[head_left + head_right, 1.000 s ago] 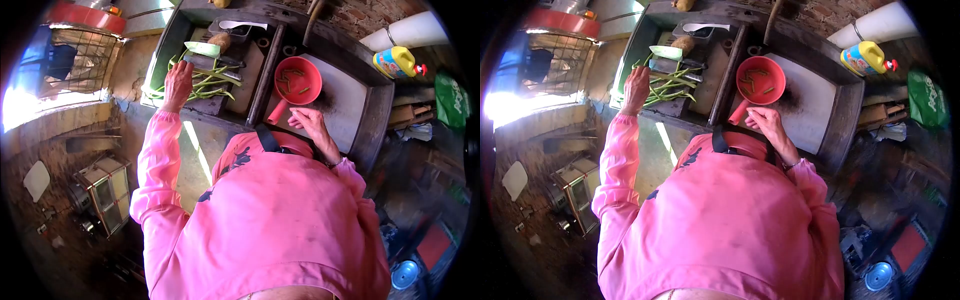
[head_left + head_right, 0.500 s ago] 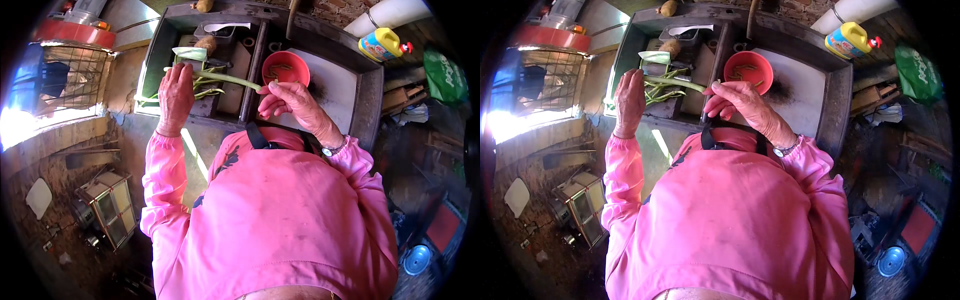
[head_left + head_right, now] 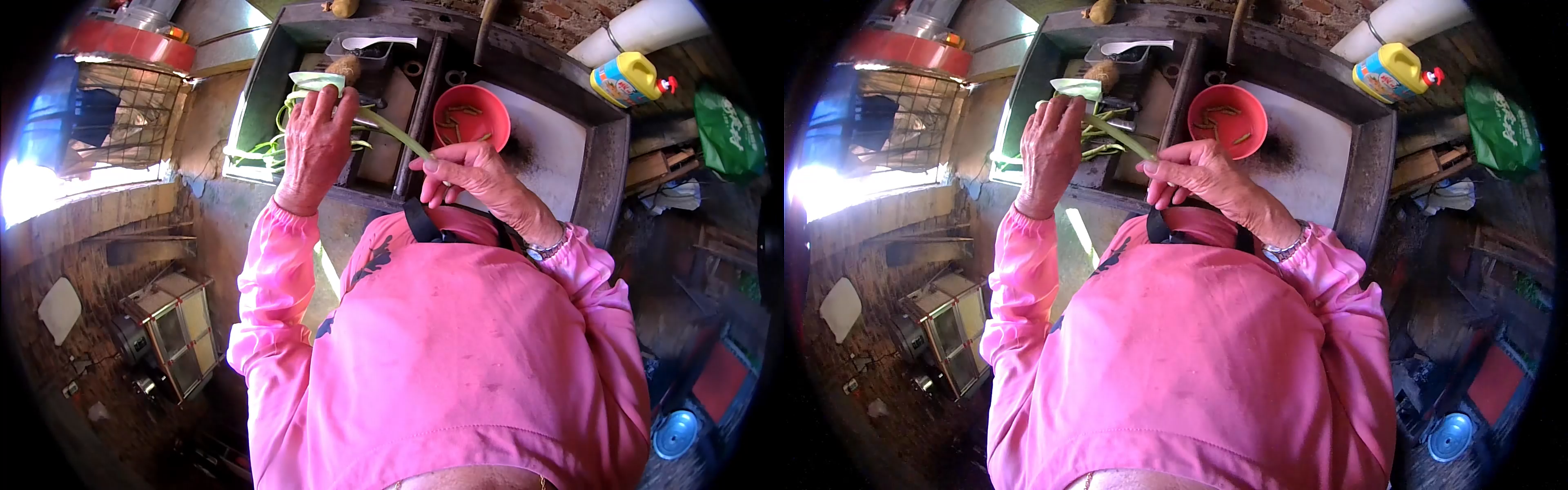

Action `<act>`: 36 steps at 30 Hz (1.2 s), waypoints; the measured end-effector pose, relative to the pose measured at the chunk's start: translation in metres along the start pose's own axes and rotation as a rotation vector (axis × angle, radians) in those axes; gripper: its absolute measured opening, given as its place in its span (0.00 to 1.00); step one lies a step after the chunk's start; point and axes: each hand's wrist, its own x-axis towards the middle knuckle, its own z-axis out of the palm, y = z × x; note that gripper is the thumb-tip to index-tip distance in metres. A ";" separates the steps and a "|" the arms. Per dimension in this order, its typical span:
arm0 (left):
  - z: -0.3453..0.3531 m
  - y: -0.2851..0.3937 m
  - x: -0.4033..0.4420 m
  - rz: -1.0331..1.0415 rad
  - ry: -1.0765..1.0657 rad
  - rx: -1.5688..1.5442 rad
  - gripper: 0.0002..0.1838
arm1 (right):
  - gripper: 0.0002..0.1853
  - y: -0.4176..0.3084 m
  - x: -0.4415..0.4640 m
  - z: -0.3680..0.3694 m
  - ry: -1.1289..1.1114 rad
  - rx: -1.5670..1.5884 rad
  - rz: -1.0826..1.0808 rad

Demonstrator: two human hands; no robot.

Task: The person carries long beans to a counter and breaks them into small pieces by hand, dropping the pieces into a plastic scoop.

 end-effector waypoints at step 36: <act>0.062 0.011 -0.020 -0.050 -0.197 -0.144 0.09 | 0.22 0.066 0.065 -0.109 0.472 -0.784 -0.145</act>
